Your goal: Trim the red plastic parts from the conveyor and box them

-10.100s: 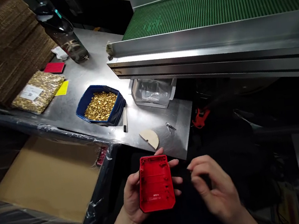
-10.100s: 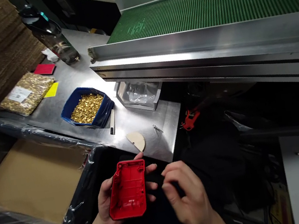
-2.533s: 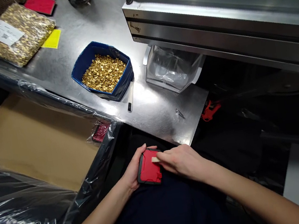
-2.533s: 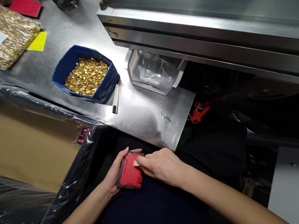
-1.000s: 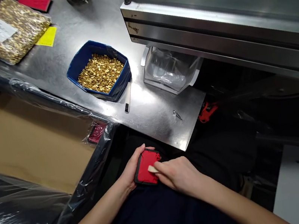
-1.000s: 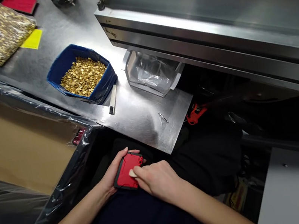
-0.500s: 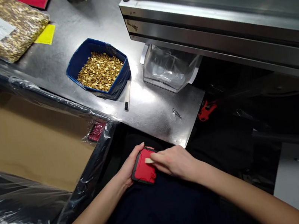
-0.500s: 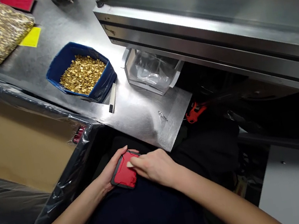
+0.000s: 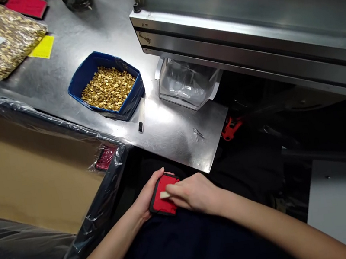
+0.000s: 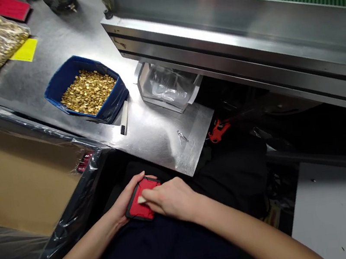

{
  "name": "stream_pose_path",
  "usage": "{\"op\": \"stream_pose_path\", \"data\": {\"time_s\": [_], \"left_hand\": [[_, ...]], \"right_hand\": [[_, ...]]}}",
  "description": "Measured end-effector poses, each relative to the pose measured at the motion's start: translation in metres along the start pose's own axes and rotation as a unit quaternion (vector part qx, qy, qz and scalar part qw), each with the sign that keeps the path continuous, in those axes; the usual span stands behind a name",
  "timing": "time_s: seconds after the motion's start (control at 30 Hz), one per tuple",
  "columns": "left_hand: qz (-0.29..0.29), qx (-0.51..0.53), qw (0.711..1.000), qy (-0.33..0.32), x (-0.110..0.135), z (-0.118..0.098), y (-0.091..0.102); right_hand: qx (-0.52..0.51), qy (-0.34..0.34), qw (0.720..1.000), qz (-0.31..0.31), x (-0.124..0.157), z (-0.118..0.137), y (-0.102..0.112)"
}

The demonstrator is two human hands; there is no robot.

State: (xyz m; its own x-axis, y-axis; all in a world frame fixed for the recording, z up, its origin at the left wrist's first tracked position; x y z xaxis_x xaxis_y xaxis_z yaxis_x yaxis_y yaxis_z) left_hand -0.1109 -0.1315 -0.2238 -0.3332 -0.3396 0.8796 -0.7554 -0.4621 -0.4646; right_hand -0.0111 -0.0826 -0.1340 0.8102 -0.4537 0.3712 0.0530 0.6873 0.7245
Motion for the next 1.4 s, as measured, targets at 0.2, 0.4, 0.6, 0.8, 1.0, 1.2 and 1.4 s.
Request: {"op": "stream_pose_path", "data": {"time_s": [0.2, 0.4, 0.6, 0.8, 1.0, 1.2, 1.4], "left_hand": [[-0.006, -0.017, 1.000, -0.007, 0.002, -0.002, -0.002], [-0.014, -0.023, 1.000, -0.012, 0.004, -0.004, -0.002], [-0.016, -0.028, 0.999, -0.016, 0.003, -0.002, -0.001], [-0.012, -0.054, 0.998, -0.042, 0.000, -0.005, 0.001], [-0.015, -0.029, 0.998, -0.046, 0.001, -0.009, 0.005], [0.079, 0.029, 0.995, -0.053, 0.009, -0.007, -0.007], [0.164, 0.067, 0.982, -0.065, 0.016, -0.003, -0.007]], "right_hand": [[-0.007, 0.019, 1.000, 0.005, -0.002, 0.001, 0.000], [0.003, -0.023, 1.000, -0.009, -0.001, -0.002, 0.000], [-0.013, -0.044, 0.999, 0.011, 0.008, -0.003, -0.006], [-0.008, -0.062, 0.997, 0.034, 0.016, -0.005, -0.008], [0.017, -0.098, 0.995, 0.027, 0.009, -0.020, 0.011], [0.025, -0.229, 0.966, -0.116, -0.055, -0.062, 0.082], [0.160, -0.296, 0.916, -0.216, -0.011, -0.119, 0.116]]}}
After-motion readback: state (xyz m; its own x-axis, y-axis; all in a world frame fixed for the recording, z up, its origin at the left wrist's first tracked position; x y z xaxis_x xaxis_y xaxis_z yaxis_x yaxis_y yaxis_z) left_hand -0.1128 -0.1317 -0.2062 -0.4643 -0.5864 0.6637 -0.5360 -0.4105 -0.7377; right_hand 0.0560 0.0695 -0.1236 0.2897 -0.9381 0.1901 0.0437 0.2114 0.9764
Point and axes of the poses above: each hand's wrist, its own x-axis away from the middle knuckle, its own y-axis out of the back of the hand, z = x × y, the point moved 8 cm from there along -x, towards the middle knuckle
